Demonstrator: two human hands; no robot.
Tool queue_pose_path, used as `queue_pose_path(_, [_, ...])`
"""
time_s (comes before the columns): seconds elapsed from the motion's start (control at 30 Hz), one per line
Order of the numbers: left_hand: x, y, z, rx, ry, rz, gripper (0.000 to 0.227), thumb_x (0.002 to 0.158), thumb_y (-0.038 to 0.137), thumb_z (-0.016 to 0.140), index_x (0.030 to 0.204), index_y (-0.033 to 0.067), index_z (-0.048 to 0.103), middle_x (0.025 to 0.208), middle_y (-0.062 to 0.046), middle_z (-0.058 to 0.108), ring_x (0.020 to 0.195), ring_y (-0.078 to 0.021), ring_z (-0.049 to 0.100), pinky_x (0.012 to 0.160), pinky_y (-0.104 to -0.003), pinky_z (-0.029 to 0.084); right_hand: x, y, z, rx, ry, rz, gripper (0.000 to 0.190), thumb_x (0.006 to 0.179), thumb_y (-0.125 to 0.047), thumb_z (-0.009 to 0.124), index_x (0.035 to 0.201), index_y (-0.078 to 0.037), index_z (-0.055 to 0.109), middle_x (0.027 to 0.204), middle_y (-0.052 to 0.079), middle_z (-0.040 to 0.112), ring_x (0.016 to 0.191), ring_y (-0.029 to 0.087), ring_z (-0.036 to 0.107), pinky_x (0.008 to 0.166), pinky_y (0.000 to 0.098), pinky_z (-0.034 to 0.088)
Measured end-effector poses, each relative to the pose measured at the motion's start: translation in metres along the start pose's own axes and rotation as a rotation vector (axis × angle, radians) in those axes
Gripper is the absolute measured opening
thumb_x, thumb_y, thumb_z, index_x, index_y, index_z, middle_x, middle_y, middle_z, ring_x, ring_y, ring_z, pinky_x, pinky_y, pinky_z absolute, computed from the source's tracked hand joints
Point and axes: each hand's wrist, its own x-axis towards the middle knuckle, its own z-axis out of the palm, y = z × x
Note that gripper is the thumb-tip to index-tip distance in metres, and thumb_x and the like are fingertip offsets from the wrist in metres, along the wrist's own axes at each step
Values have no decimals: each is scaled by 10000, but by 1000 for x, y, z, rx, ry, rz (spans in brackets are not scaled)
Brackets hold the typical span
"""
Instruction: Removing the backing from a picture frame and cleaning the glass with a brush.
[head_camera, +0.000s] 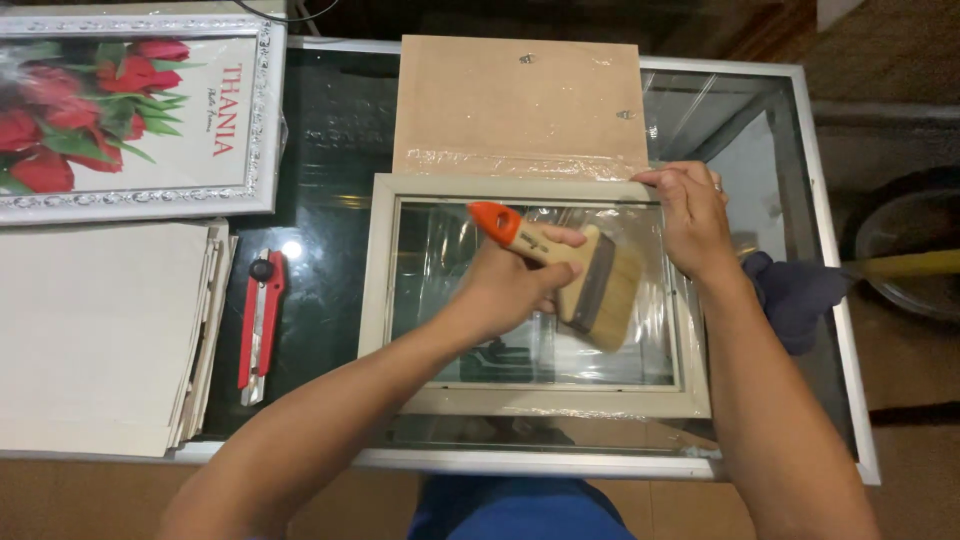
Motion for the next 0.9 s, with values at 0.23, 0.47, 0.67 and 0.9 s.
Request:
queue_pose_path(0.23, [-58, 64, -109, 524, 391, 167, 323, 818, -10, 734, 1116, 109, 771, 1017, -280, 719, 790, -395, 750, 535, -446, 647, 1, 1, 1, -9, 4, 34, 405, 1159, -420, 370, 1207, -282, 748, 1206, 68, 615, 1239, 351, 516, 1141, 526, 319])
queue_pose_path(0.47, [3, 51, -29, 260, 316, 328, 291, 795, 105, 769, 1063, 217, 785, 977, -203, 750, 836, -285, 768, 600, -360, 668, 2, 6, 4, 74, 34, 64, 513, 1157, -448, 287, 1175, -271, 768, 1165, 81, 653, 1226, 366, 531, 1138, 508, 344])
queue_pose_path(0.67, [54, 14, 64, 175, 142, 235, 273, 802, 251, 753, 1075, 270, 763, 973, -118, 776, 917, -267, 773, 709, -377, 659, 1, 22, 10, 160, 111, 38, 582, 1186, -443, 279, 1157, -112, 756, 1114, 199, 667, 1177, 438, 541, 1127, 545, 352])
queue_pose_path(0.9, [-4, 36, -9, 443, 316, 276, 273, 764, 134, 733, 1018, 220, 782, 912, -157, 789, 973, -357, 766, 766, -465, 627, 2, 16, 6, 60, 38, 52, 470, 1167, -451, 343, 1182, -276, 778, 1148, 55, 674, 1214, 336, 547, 1134, 478, 371])
